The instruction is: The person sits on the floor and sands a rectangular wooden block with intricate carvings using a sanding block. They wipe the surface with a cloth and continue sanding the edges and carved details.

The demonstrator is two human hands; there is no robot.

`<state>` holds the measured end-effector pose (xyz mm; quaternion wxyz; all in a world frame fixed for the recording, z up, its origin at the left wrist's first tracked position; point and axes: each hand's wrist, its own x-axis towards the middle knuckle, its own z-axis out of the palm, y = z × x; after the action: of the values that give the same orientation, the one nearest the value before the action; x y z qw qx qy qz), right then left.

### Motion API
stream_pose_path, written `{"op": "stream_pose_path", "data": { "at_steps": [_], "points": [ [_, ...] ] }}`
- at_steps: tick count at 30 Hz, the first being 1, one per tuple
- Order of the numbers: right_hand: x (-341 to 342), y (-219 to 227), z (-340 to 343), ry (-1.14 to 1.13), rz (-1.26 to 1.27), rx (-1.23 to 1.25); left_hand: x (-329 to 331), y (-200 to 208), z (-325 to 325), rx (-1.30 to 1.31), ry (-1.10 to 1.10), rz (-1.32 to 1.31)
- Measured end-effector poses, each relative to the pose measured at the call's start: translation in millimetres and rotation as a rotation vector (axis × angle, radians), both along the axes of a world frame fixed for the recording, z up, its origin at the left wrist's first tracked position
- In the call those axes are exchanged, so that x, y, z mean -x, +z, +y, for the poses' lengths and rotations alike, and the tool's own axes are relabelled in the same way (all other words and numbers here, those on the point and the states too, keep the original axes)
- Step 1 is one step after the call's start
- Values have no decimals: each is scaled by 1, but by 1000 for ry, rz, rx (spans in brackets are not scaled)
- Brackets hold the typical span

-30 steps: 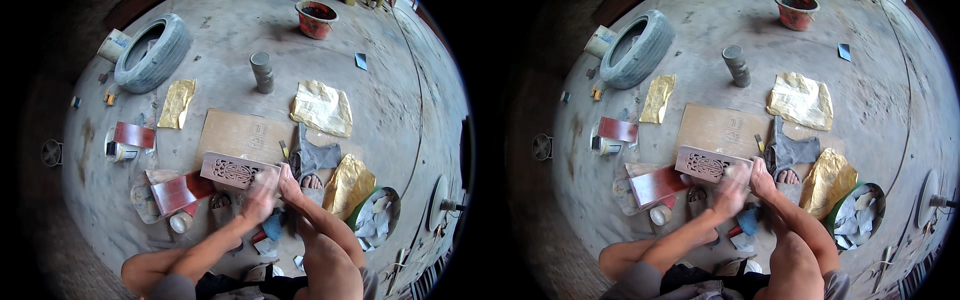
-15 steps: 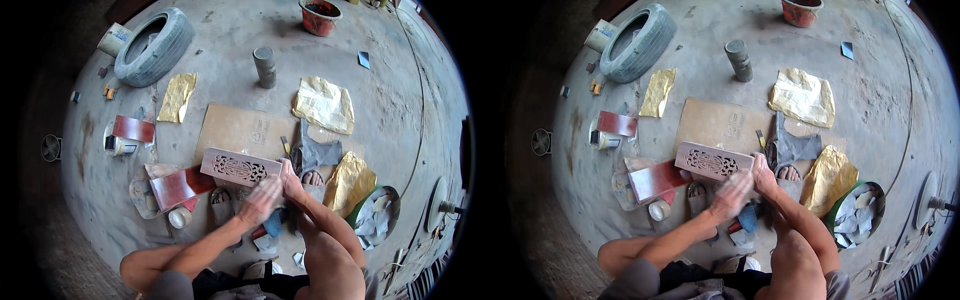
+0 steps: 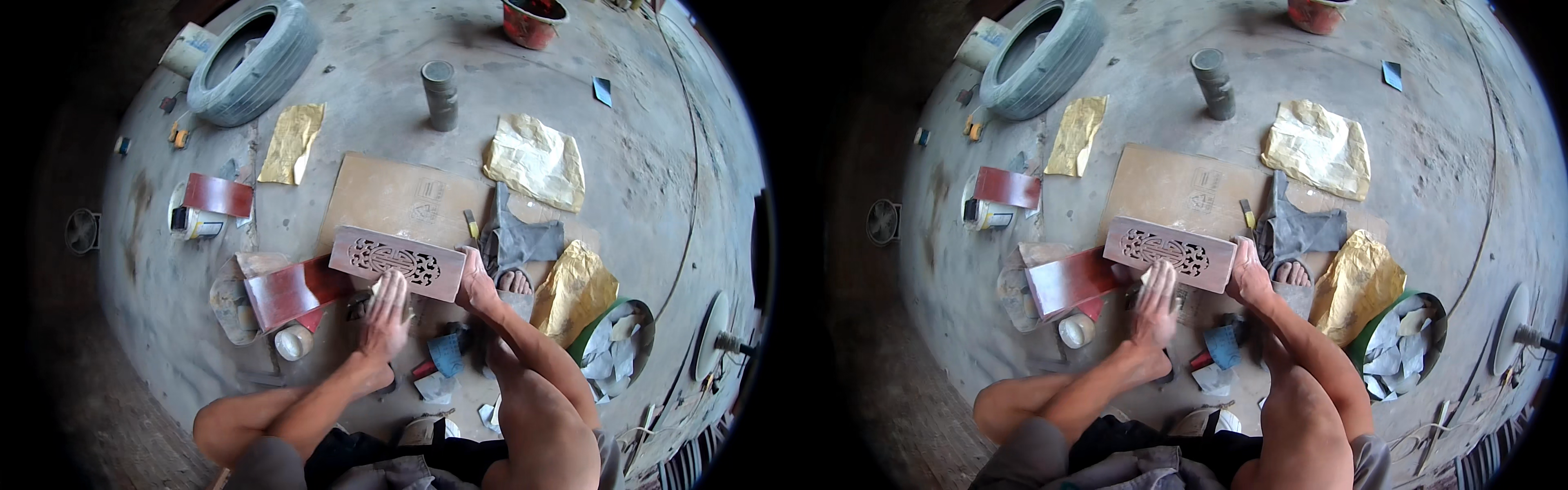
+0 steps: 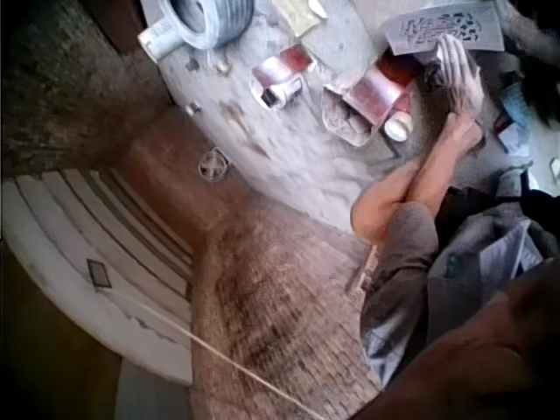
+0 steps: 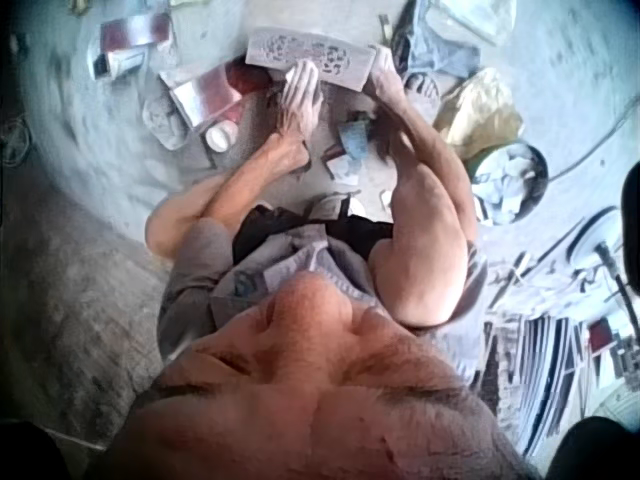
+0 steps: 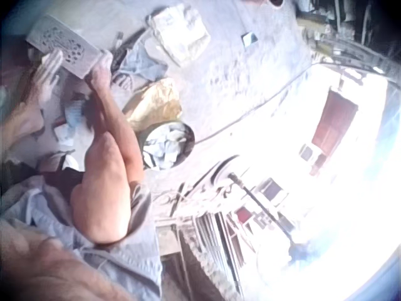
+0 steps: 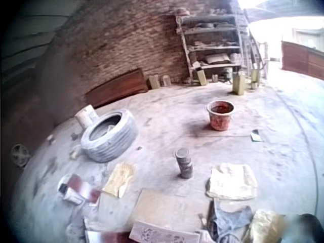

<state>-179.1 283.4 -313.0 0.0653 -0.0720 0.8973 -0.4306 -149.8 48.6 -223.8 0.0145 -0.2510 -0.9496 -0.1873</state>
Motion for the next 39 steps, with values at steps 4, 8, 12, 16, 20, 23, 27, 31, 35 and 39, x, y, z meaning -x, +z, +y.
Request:
{"op": "stream_pose_path", "data": {
  "at_steps": [4, 8, 12, 16, 20, 23, 27, 31, 35, 39],
  "points": [
    [5, -25, 2, 42, 68, -19, -24, 15, 63, -210, -96, -122],
    [5, -29, 7, 21, 126, 16, 5, -11, -6, -116, 110, -1],
    [6, -14, 2, -48, 114, 128, 35, -6, -13, -62, 519, 20],
    [4, -17, 1, 0, 104, -6, 6, -2, 23, -107, 290, 0],
    [4, -26, 5, 5, 132, 33, 44, -15, -43, -147, 576, 5],
    [3, -36, 10, -17, 164, 66, 36, -13, -6, -324, 630, -137],
    [6, -25, 6, 42, 168, -10, 16, -1, 14, -173, 437, -44],
    [1, -17, 13, 0, 153, 55, 53, -10, -33, -162, 596, -24],
    [7, -10, -6, 26, 162, 80, 13, -16, 9, -82, 368, 25],
    [12, -28, 15, 1, 206, 37, 48, -9, -8, -80, 398, 15]
  ]
}}
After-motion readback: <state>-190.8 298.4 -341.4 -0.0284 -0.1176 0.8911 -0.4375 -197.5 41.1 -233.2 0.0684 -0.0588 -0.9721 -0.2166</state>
